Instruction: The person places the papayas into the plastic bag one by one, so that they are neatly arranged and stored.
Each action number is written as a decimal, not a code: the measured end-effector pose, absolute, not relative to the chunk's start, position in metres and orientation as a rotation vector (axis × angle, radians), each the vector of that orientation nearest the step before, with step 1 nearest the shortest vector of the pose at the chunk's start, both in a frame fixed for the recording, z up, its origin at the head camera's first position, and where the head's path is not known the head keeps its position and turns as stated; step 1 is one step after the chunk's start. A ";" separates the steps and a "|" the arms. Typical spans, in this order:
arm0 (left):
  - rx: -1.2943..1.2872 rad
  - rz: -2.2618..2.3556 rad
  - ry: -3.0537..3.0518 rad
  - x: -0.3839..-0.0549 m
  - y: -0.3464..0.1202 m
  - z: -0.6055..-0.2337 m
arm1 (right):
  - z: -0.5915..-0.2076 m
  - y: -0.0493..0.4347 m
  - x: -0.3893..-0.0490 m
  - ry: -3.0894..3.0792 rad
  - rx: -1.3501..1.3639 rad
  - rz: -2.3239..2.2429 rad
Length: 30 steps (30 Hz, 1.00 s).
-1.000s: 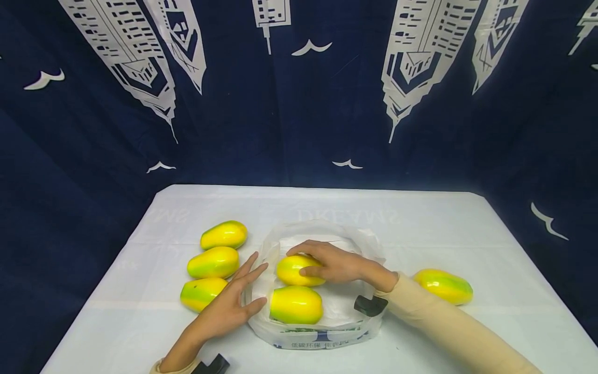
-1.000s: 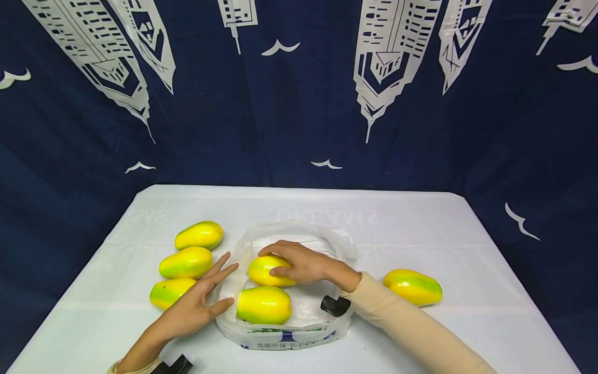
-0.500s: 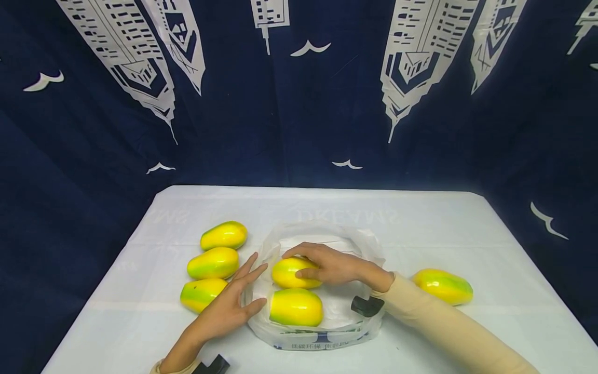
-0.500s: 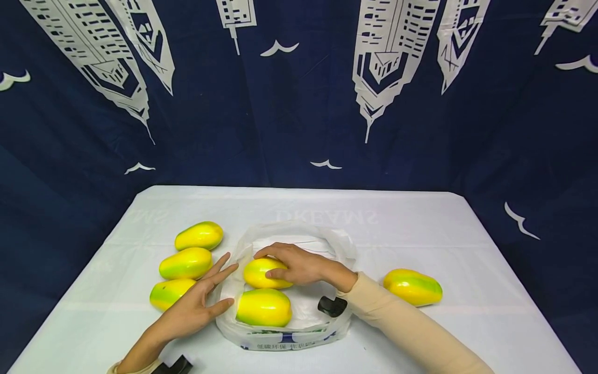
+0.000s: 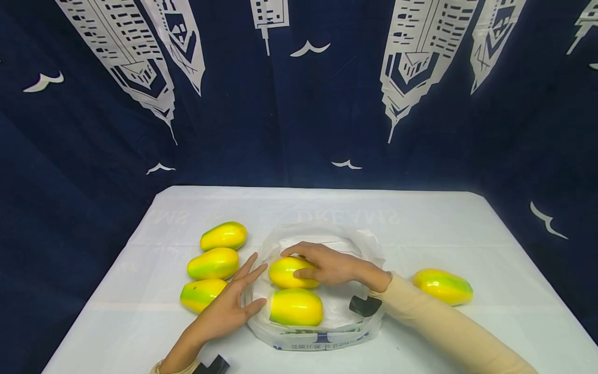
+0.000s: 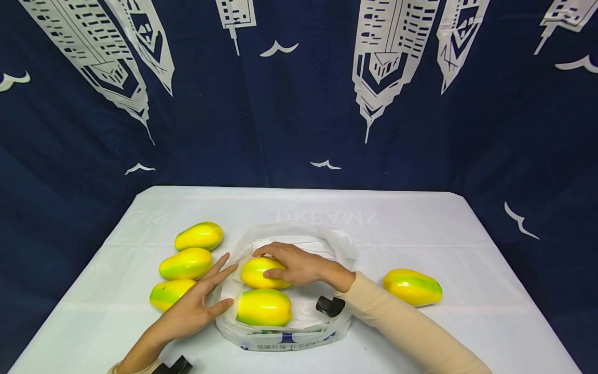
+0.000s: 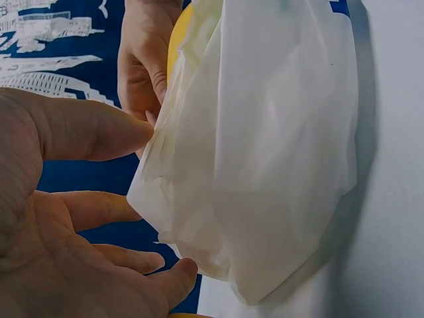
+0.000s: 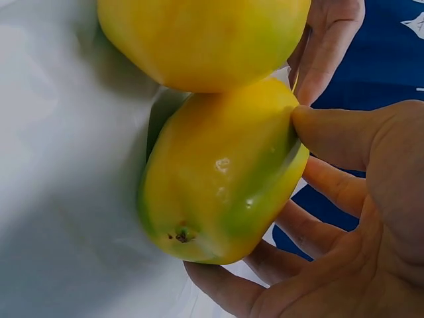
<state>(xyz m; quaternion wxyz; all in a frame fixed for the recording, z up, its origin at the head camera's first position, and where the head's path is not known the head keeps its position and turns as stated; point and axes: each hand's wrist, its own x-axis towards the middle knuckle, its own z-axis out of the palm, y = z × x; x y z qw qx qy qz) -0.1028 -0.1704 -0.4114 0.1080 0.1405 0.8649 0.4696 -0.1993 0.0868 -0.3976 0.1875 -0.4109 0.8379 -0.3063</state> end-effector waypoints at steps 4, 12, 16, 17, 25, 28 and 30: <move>0.418 1.383 2.542 -0.103 -0.170 -0.412 | -0.396 0.088 -0.199 2.360 -1.139 -0.871; 0.418 1.379 2.548 -0.103 -0.171 -0.412 | -0.393 0.089 -0.199 2.383 -1.127 -0.858; 0.412 1.377 2.553 -0.103 -0.171 -0.412 | -0.389 0.092 -0.200 2.396 -1.122 -0.878; 0.410 1.380 2.553 -0.103 -0.171 -0.412 | -0.388 0.094 -0.200 2.399 -1.118 -0.887; 0.412 1.403 2.538 -0.102 -0.171 -0.412 | -0.371 0.114 -0.202 2.433 -1.175 -0.969; 0.414 1.409 2.535 -0.103 -0.171 -0.412 | -0.365 0.125 -0.200 2.454 -1.186 -0.998; 0.415 1.407 2.535 -0.103 -0.171 -0.412 | -0.362 0.133 -0.199 2.469 -1.176 -1.010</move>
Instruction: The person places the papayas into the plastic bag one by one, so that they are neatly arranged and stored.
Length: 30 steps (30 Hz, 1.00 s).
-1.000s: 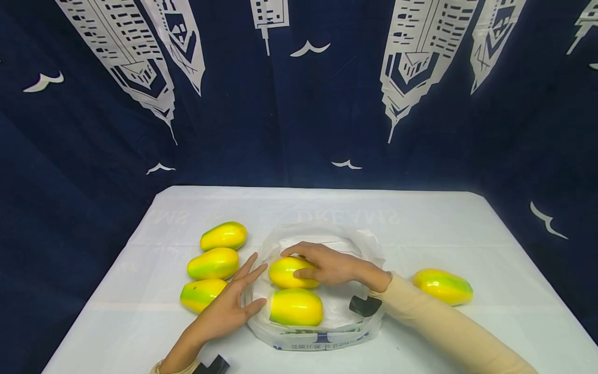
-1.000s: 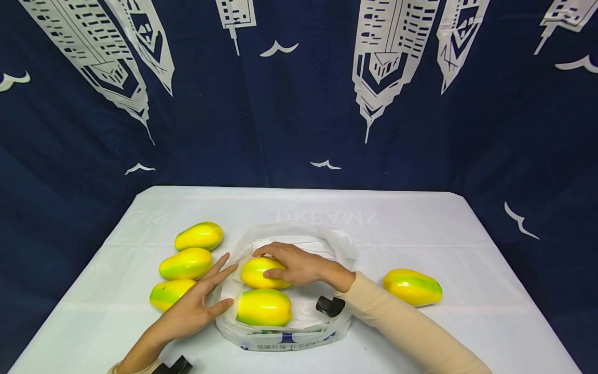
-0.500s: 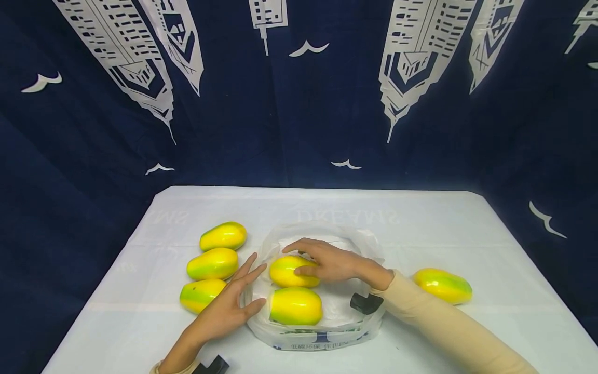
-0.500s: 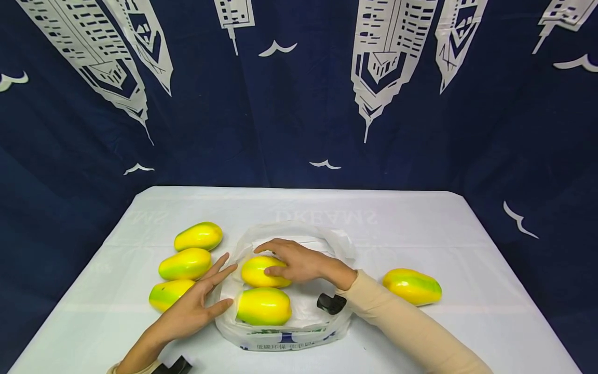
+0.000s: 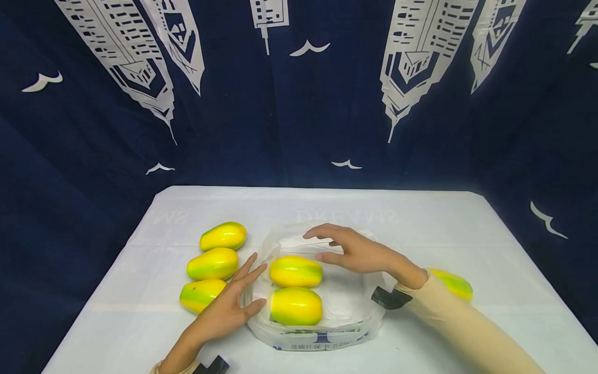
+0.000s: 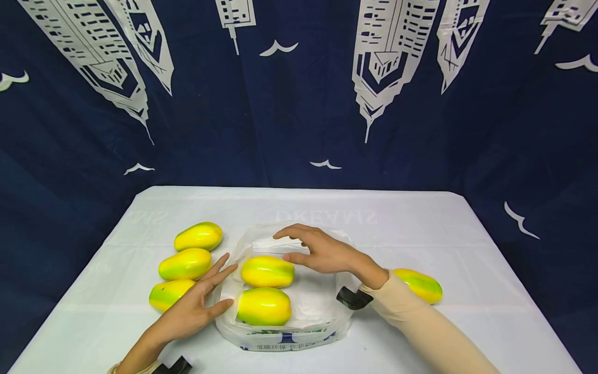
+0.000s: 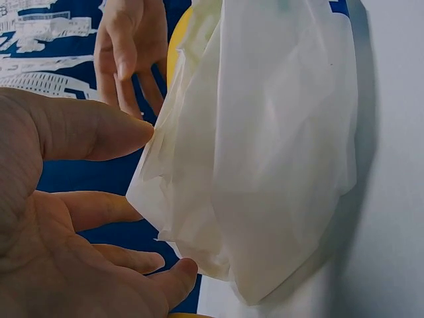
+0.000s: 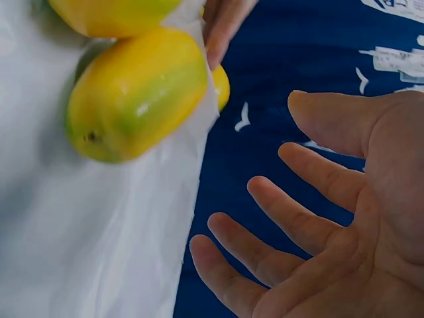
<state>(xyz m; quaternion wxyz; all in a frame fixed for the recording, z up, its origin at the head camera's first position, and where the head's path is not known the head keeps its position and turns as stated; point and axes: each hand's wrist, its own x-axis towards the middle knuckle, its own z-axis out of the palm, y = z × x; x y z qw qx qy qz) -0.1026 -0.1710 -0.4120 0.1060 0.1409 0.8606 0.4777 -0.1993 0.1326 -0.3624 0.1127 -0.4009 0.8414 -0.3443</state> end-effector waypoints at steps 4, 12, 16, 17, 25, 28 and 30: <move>0.419 1.400 2.537 -0.102 -0.171 -0.412 | -0.359 0.148 -0.197 2.512 -1.151 -1.019; 0.413 1.404 2.532 -0.101 -0.171 -0.412 | -0.353 0.181 -0.191 2.603 -1.110 -1.041; 0.413 1.401 2.534 -0.102 -0.170 -0.412 | -0.354 0.200 -0.188 2.657 -1.084 -1.043; 0.414 1.400 2.536 -0.102 -0.170 -0.412 | -0.354 0.204 -0.187 2.672 -1.076 -1.039; 0.404 1.400 2.535 -0.102 -0.169 -0.412 | -0.354 0.236 -0.178 2.763 -0.977 -0.982; 0.387 1.406 2.527 -0.103 -0.169 -0.412 | -0.355 0.248 -0.174 2.790 -0.946 -0.955; 0.378 1.405 2.526 -0.103 -0.168 -0.411 | -0.356 0.256 -0.171 2.799 -0.921 -0.941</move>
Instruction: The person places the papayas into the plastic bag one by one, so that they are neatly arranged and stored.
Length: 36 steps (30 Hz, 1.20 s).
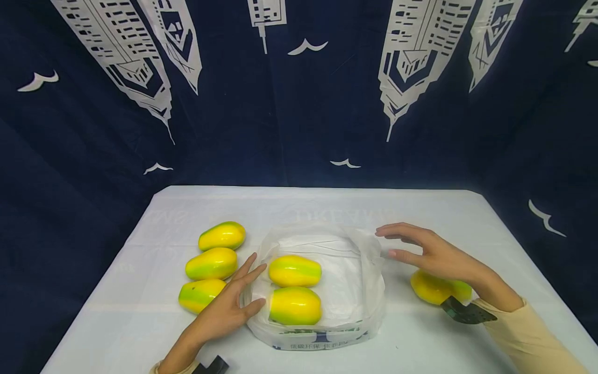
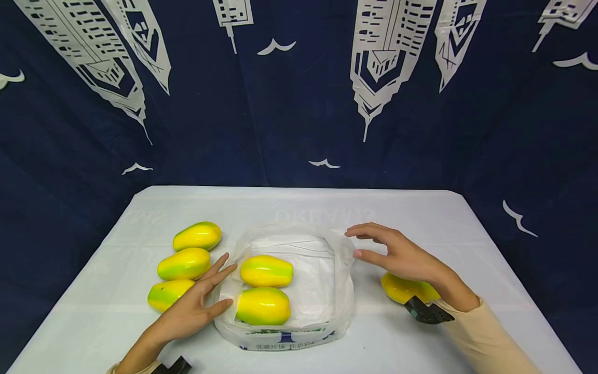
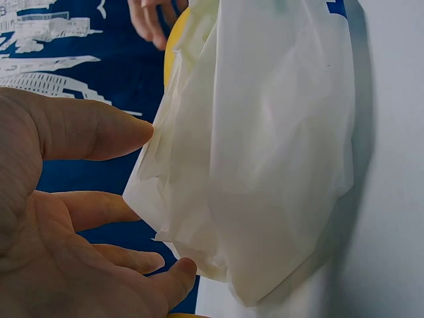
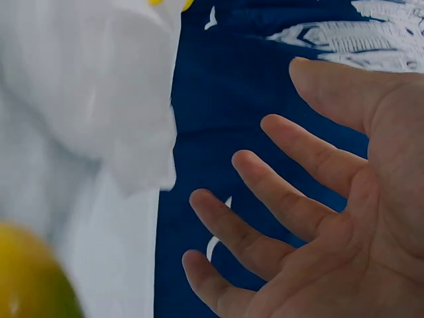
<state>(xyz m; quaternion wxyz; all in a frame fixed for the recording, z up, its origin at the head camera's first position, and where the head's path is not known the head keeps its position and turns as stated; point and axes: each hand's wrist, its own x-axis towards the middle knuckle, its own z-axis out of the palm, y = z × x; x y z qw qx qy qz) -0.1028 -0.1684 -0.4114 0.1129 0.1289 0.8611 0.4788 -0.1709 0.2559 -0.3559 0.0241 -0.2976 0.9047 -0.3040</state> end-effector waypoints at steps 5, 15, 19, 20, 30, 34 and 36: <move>0.376 1.399 2.532 -0.103 -0.168 -0.411 | -0.361 0.277 -0.164 2.800 -0.823 -0.937; 0.373 1.391 2.535 -0.103 -0.167 -0.411 | -0.376 0.318 -0.151 2.825 -0.718 -0.877; 0.381 1.398 2.531 -0.103 -0.168 -0.412 | -0.383 0.329 -0.148 2.776 -0.703 -0.917; 0.382 1.399 2.531 -0.103 -0.168 -0.412 | -0.384 0.332 -0.147 2.764 -0.704 -0.931; 0.379 1.396 2.535 -0.103 -0.167 -0.411 | -0.394 0.352 -0.146 2.663 -0.659 -0.944; 0.383 1.397 2.539 -0.102 -0.168 -0.411 | -0.395 0.353 -0.145 2.624 -0.667 -0.960; 0.388 1.400 2.538 -0.102 -0.168 -0.411 | -0.396 0.353 -0.144 2.610 -0.665 -0.975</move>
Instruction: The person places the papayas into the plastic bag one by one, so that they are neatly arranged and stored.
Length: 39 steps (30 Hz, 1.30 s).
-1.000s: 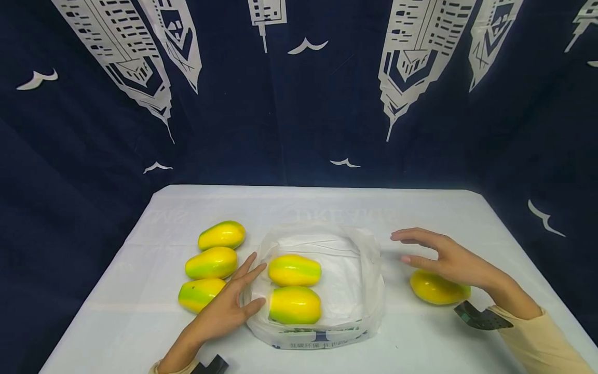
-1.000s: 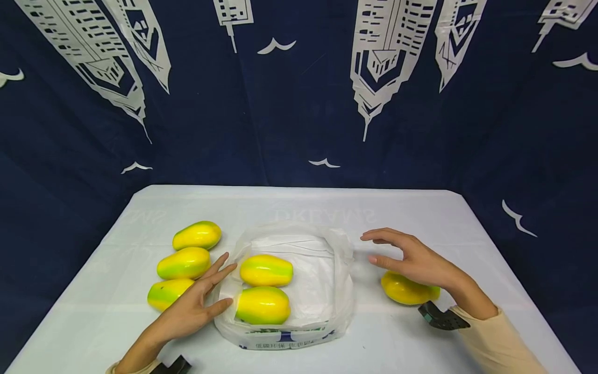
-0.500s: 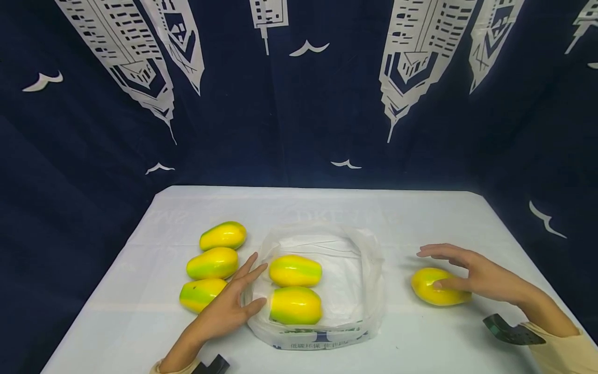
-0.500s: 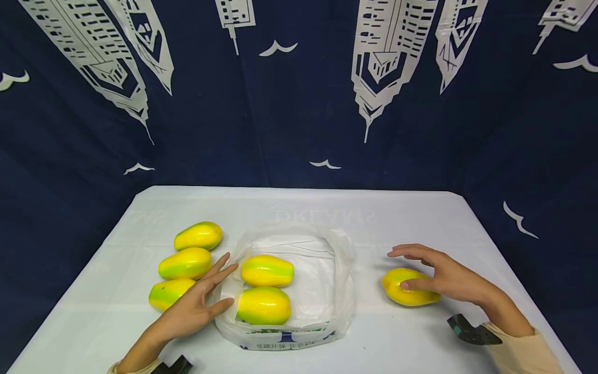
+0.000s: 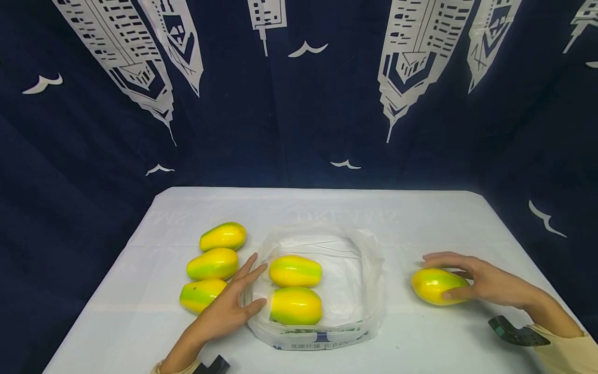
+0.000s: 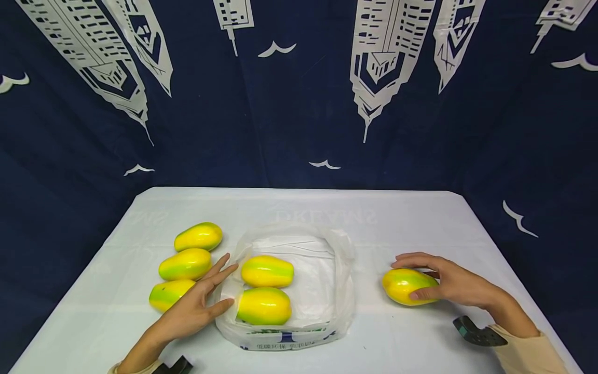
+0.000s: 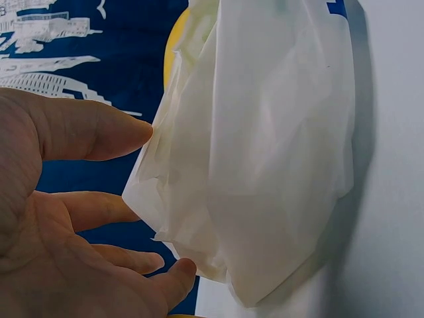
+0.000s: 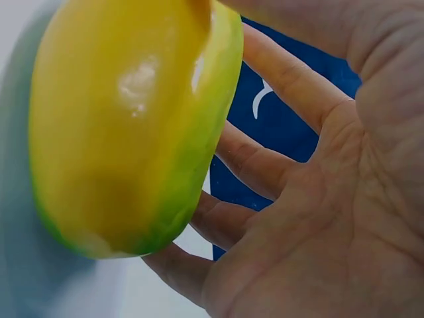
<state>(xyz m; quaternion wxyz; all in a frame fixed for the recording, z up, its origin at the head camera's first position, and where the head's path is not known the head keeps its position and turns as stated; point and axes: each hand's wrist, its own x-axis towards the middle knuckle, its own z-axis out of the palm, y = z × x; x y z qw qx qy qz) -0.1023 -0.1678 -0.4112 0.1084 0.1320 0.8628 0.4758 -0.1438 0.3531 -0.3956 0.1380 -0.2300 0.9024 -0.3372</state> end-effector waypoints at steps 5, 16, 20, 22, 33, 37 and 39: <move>0.394 1.403 2.535 -0.102 -0.168 -0.412 | -0.396 0.352 -0.143 2.632 -0.666 -0.943; 0.391 1.401 2.537 -0.102 -0.168 -0.412 | -0.399 0.359 -0.149 2.503 -0.775 -1.008; 0.388 1.403 2.537 -0.102 -0.168 -0.412 | -0.399 0.358 -0.150 2.516 -0.767 -0.988; 0.388 1.404 2.536 -0.102 -0.168 -0.412 | -0.397 0.357 -0.150 2.540 -0.740 -0.972; 0.404 1.408 2.528 -0.103 -0.169 -0.413 | -0.385 0.346 -0.153 2.696 -0.662 -0.890; 0.406 1.410 2.526 -0.103 -0.169 -0.413 | -0.382 0.343 -0.155 2.725 -0.687 -0.892; 0.406 1.410 2.526 -0.103 -0.169 -0.413 | -0.380 0.342 -0.156 2.744 -0.681 -0.885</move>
